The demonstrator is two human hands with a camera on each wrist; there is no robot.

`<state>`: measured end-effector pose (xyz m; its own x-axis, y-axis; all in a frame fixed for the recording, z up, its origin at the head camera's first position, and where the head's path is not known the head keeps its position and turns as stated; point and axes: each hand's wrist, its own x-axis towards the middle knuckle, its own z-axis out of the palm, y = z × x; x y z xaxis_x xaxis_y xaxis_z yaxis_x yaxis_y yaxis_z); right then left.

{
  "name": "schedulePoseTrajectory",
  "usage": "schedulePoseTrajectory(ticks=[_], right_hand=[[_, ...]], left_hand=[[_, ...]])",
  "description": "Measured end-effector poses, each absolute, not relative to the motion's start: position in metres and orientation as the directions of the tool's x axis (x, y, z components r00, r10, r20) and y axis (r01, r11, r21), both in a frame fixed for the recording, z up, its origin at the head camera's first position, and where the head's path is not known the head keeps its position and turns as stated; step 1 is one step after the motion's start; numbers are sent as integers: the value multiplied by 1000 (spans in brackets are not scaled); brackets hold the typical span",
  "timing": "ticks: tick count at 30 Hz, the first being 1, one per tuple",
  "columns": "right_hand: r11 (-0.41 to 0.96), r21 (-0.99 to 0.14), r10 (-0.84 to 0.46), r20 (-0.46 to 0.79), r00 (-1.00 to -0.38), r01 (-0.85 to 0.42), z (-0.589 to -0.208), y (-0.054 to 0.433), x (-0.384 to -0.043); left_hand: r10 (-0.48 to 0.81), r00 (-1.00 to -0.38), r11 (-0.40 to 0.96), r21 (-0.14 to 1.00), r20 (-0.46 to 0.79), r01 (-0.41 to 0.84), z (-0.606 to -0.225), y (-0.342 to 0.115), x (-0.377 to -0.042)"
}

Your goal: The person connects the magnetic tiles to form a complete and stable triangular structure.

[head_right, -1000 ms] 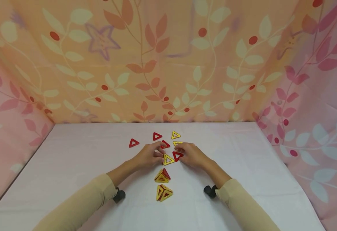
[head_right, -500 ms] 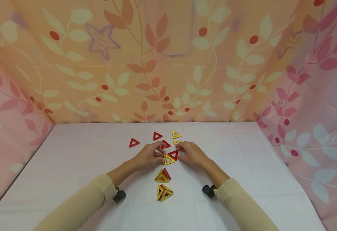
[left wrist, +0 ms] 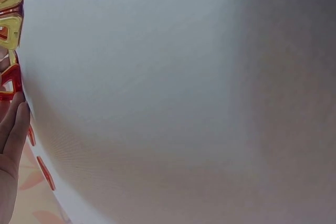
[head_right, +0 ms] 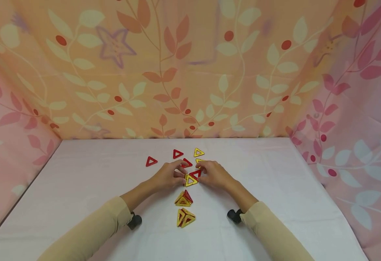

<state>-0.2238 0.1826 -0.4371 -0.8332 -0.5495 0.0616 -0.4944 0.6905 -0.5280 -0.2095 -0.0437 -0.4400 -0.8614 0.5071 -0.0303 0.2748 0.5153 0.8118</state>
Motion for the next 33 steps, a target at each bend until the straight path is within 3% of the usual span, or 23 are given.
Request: schedulePoseTrajectory(ticks=[33], right_hand=[[654,-521,-563,149,-813,-548,-437,181,-223]], left_hand=[[501,-864,526,810,-51,257,-438,-44,-209]])
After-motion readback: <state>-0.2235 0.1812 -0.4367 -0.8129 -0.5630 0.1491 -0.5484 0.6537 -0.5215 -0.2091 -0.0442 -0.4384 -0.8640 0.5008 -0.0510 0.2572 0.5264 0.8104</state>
